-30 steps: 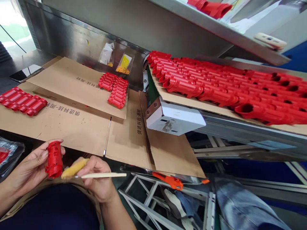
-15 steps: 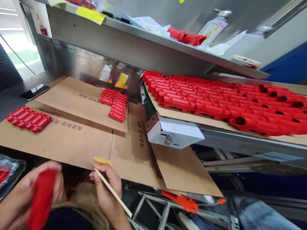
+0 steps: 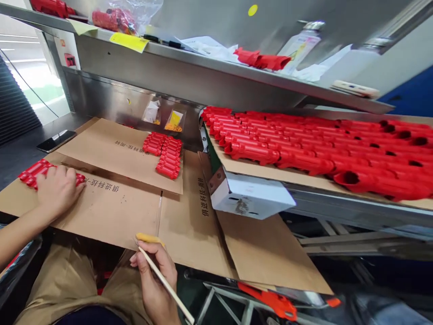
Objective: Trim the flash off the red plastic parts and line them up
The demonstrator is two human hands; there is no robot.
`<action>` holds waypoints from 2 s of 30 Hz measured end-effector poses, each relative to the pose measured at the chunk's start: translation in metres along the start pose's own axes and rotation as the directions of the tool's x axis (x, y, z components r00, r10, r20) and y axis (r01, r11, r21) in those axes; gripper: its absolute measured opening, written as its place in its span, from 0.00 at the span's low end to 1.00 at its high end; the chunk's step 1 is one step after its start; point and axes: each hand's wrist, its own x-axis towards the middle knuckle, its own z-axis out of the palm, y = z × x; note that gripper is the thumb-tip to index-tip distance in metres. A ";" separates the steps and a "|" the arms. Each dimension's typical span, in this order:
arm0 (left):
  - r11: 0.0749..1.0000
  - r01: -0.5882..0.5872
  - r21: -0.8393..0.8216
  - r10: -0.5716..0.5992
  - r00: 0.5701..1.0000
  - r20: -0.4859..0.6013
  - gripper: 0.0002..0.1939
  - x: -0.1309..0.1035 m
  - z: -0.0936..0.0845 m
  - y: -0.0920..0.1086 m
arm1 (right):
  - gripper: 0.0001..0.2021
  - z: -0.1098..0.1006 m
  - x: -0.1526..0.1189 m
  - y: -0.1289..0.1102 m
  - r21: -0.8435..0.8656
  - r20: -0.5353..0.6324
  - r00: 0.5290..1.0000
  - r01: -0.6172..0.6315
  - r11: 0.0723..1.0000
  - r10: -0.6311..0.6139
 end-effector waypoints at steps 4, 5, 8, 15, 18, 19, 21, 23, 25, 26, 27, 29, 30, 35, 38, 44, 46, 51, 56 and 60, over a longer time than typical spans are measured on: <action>0.994 -0.109 0.024 0.110 0.993 -0.039 0.22 0.011 -0.013 0.020 | 0.07 -0.006 -0.003 0.004 -0.003 0.029 0.997 -0.071 0.997 0.071; 0.983 -0.183 0.004 0.183 0.982 -0.043 0.22 0.023 -0.016 0.034 | 0.08 -0.005 -0.003 0.004 0.001 0.033 0.996 -0.077 0.997 0.077; 0.899 -0.434 -0.065 0.429 0.900 -0.080 0.18 0.080 -0.018 0.096 | 0.11 -0.001 0.000 0.002 0.033 0.026 0.997 -0.079 0.996 0.078; 0.840 -0.533 -0.106 0.527 0.846 -0.075 0.08 0.182 0.010 0.194 | 0.11 -0.008 -0.010 0.002 0.063 -0.003 0.996 -0.087 0.994 0.088; 0.846 -0.508 -0.162 0.511 0.859 -0.027 0.10 0.173 0.013 0.167 | 0.11 -0.014 -0.008 0.003 0.159 -0.014 0.989 -0.145 0.976 0.149; 0.845 -0.498 -0.194 0.508 0.861 0.000 0.11 0.162 0.011 0.150 | 0.12 -0.015 -0.006 0.003 0.205 -0.013 0.984 -0.169 0.964 0.175; 0.824 -0.486 -0.290 0.523 0.850 0.063 0.15 0.126 0.005 0.113 | 0.13 -0.015 0.001 0.003 0.282 -0.008 0.976 -0.208 0.937 0.219; 0.763 -0.486 -0.427 0.568 0.819 0.083 0.17 0.073 -0.002 0.076 | 0.14 -0.013 0.007 0.001 0.303 -0.007 0.972 -0.222 0.927 0.234; 0.674 -0.459 -0.579 0.593 0.804 0.053 0.20 0.010 -0.008 0.047 | 0.13 -0.009 0.012 -0.005 0.260 -0.001 0.973 -0.224 0.939 0.233; 0.551 -0.379 -0.744 0.573 0.819 0.007 0.17 -0.022 -0.011 0.038 | 0.12 -0.007 0.014 -0.008 0.218 0.016 0.974 -0.225 0.950 0.227; 0.461 -0.238 -0.855 0.545 0.836 0.061 0.14 -0.051 -0.013 0.032 | 0.12 -0.004 0.016 -0.013 0.167 0.053 0.974 -0.225 0.960 0.219; 0.291 0.102 -0.951 0.466 0.853 0.234 0.12 -0.099 -0.018 0.029 | 0.10 0.002 0.019 -0.022 0.046 0.161 0.965 -0.216 0.975 0.207; 0.198 0.273 -0.941 0.378 0.865 0.330 0.13 -0.117 -0.020 0.030 | 0.09 0.005 0.019 -0.026 -0.013 0.218 0.955 -0.203 0.979 0.201; 0.001 0.573 -0.819 0.056 0.818 0.572 0.18 -0.148 -0.025 0.031 | 0.16 0.025 0.011 -0.030 -0.062 0.282 0.923 -0.256 0.965 0.263; 0.001 0.542 -0.841 0.046 0.840 0.541 0.20 -0.152 -0.019 0.028 | 0.21 0.038 0.003 -0.028 0.038 0.256 0.915 -0.332 0.943 0.312; -0.108 0.540 -0.835 -0.006 0.839 0.543 0.22 -0.164 -0.011 0.033 | 0.25 0.057 -0.007 -0.025 0.218 0.202 0.901 -0.424 0.879 0.384; -0.145 0.569 -0.809 0.007 0.818 0.575 0.22 -0.164 -0.011 0.034 | 0.28 0.058 -0.009 -0.024 0.224 0.209 0.877 -0.474 0.852 0.433; -0.194 0.585 -0.788 0.018 0.805 0.593 0.28 -0.161 -0.011 0.035 | 0.26 0.051 -0.011 -0.023 0.205 0.219 0.890 -0.443 0.873 0.400; -0.081 0.542 -0.836 0.016 0.839 0.543 0.24 -0.166 -0.016 0.037 | 0.18 0.037 -0.021 -0.023 -0.062 0.124 0.987 -0.091 0.994 0.099; -0.096 0.425 -0.900 -0.177 0.883 0.435 0.16 -0.178 -0.023 0.046 | 0.05 0.028 -0.038 -0.023 -0.324 0.023 0.992 0.122 0.938 -0.121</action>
